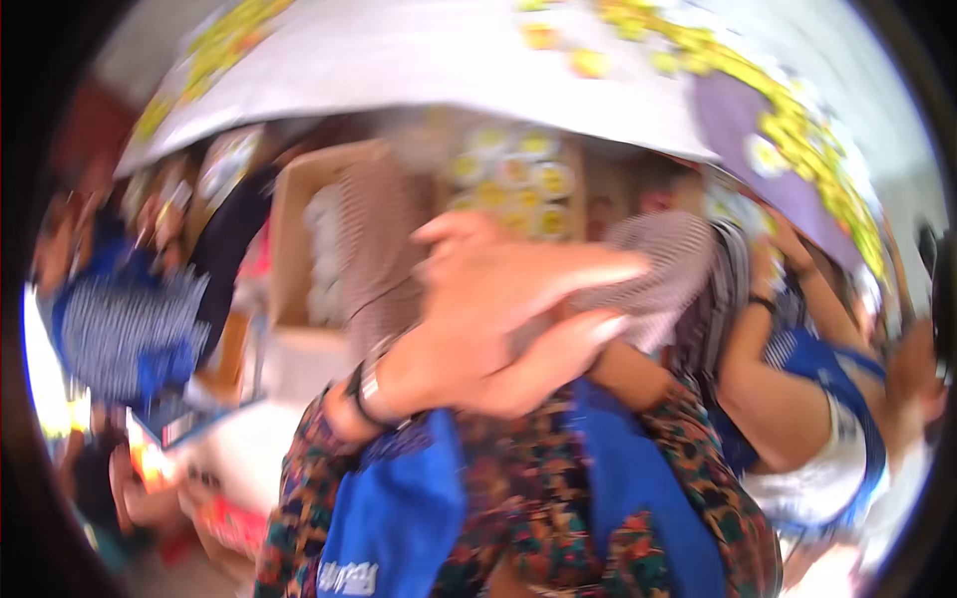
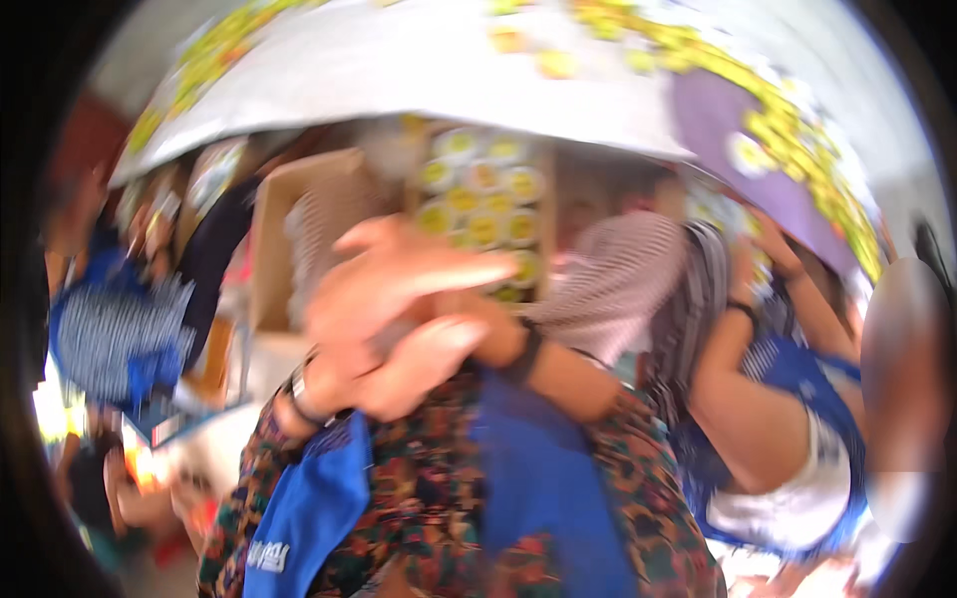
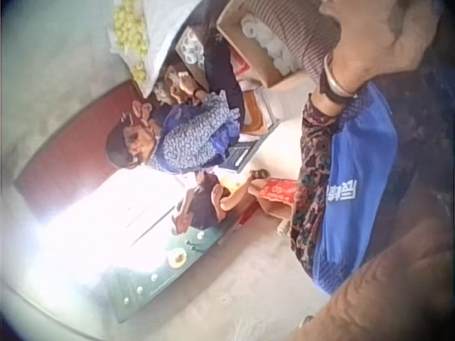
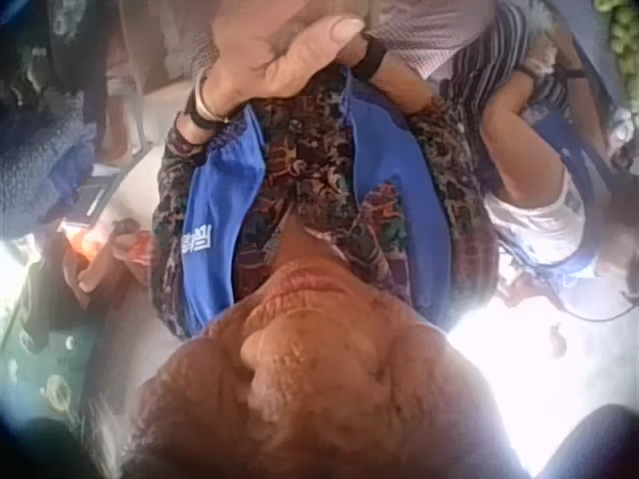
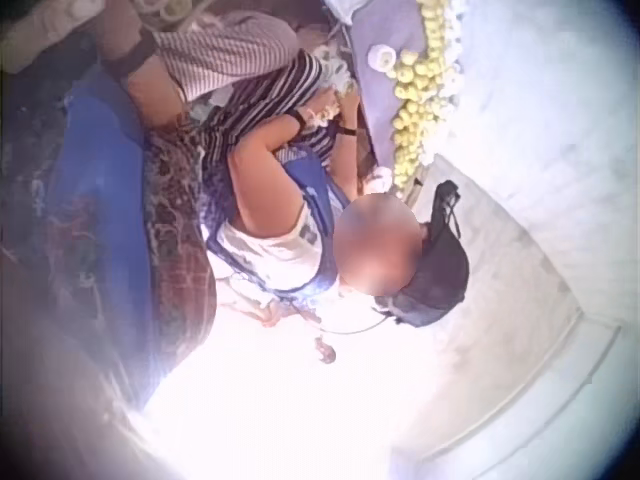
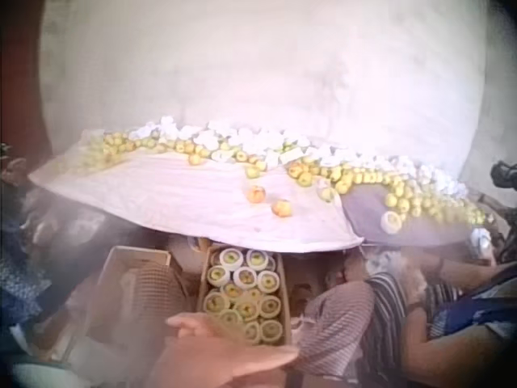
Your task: Wrapping apples in foam protective nets and placing them into cardboard boxes.
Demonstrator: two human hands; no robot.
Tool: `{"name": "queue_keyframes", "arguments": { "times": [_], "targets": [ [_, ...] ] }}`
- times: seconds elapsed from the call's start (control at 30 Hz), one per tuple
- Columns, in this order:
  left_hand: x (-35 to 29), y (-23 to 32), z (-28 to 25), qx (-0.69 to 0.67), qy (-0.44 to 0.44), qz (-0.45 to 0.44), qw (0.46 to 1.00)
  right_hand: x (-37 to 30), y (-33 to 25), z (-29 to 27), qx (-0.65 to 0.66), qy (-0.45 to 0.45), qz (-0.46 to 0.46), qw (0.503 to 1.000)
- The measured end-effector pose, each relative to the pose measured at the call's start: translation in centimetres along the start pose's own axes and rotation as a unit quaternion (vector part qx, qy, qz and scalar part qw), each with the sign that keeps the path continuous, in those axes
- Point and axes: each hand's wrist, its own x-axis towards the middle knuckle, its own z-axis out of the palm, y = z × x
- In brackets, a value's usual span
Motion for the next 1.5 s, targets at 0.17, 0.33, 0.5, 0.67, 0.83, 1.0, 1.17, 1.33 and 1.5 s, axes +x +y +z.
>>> {"name": "queue_keyframes", "arguments": {
  "times": [0.17, 0.33, 0.5, 0.67, 0.83, 1.0, 1.17, 1.33, 1.5],
  "targets": [
    [-0.8, 0.6, -1.1, -0.081, -0.025, -0.013, 0.996, 0.7, 3.3, -0.5, -0.456, 0.044, -0.152, 0.876],
    [-0.3, 2.3, -0.2, -0.066, -0.063, -0.055, 0.994, -0.3, 1.3, -1.9, -0.476, 0.125, -0.212, 0.844],
    [-1.9, 1.8, 0.1, -0.134, 0.046, -0.136, 0.981, -0.4, 0.3, -1.6, -0.540, 0.016, -0.160, 0.826],
    [-1.6, -0.8, 0.4, -0.346, 0.053, -0.125, 0.928, -0.7, 0.5, -1.8, -0.472, 0.024, -0.191, 0.861],
    [-1.3, -1.0, 0.6, -0.415, 0.060, -0.133, 0.898, -0.5, -0.4, -2.4, -0.475, 0.031, -0.194, 0.858],
    [-0.8, -0.7, 0.7, -0.396, 0.098, -0.180, 0.895, -0.2, 0.2, -3.2, -0.510, 0.042, -0.240, 0.825],
    [0.1, -0.2, 1.0, -0.428, 0.073, -0.178, 0.883, -0.3, 0.4, -3.1, -0.507, 0.059, -0.269, 0.817],
    [-0.6, -1.3, 0.7, -0.400, 0.106, -0.216, 0.884, -0.5, 0.9, -3.4, -0.476, 0.018, -0.190, 0.858],
    [0.4, -2.0, 1.5, -0.439, 0.112, -0.236, 0.860, -0.7, 1.3, -4.7, -0.471, -0.026, -0.128, 0.872]
  ]
}}
